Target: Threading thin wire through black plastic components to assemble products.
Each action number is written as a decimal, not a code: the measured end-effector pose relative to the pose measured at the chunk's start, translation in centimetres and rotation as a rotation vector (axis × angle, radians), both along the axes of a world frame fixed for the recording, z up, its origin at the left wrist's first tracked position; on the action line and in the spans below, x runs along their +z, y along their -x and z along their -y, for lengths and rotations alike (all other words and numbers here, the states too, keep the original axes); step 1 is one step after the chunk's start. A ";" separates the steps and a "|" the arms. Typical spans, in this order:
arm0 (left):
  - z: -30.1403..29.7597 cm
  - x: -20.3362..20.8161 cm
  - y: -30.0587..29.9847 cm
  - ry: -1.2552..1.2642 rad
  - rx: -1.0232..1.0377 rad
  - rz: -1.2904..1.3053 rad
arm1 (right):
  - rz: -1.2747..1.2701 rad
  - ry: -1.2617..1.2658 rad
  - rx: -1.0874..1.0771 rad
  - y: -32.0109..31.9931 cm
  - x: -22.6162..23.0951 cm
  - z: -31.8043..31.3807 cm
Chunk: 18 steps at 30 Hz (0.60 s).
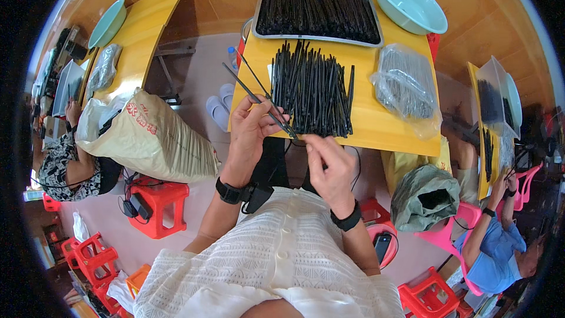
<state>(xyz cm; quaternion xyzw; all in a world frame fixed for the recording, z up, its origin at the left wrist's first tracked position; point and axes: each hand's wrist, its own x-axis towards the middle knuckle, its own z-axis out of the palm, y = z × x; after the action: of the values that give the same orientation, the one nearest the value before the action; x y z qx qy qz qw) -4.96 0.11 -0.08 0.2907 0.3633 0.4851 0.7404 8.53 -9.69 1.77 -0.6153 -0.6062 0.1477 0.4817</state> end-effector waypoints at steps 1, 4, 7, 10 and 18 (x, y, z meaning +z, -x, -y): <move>-0.1 -0.2 0.1 0.001 0.003 0.007 | 0.002 -0.003 0.005 0.2 -0.2 0.1; -0.1 -0.3 0.1 -0.003 0.023 0.027 | 0.217 -0.151 0.064 0.5 -0.8 0.0; -0.1 -0.3 0.2 -0.021 0.053 0.025 | 0.401 -0.134 0.073 0.8 -0.7 -0.2; 0.1 0.0 0.2 -0.032 0.083 0.019 | 0.414 -0.124 0.058 1.0 -0.9 -0.3; 0.5 -0.5 -0.4 -0.062 0.094 -0.011 | 0.425 -0.132 0.058 0.9 -1.6 -0.3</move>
<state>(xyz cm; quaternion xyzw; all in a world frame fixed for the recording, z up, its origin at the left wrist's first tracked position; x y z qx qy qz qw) -4.56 -0.42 -0.60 0.2988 0.3654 0.5290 0.7052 7.62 -9.36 0.13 -0.5818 -0.7201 -0.0117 0.3779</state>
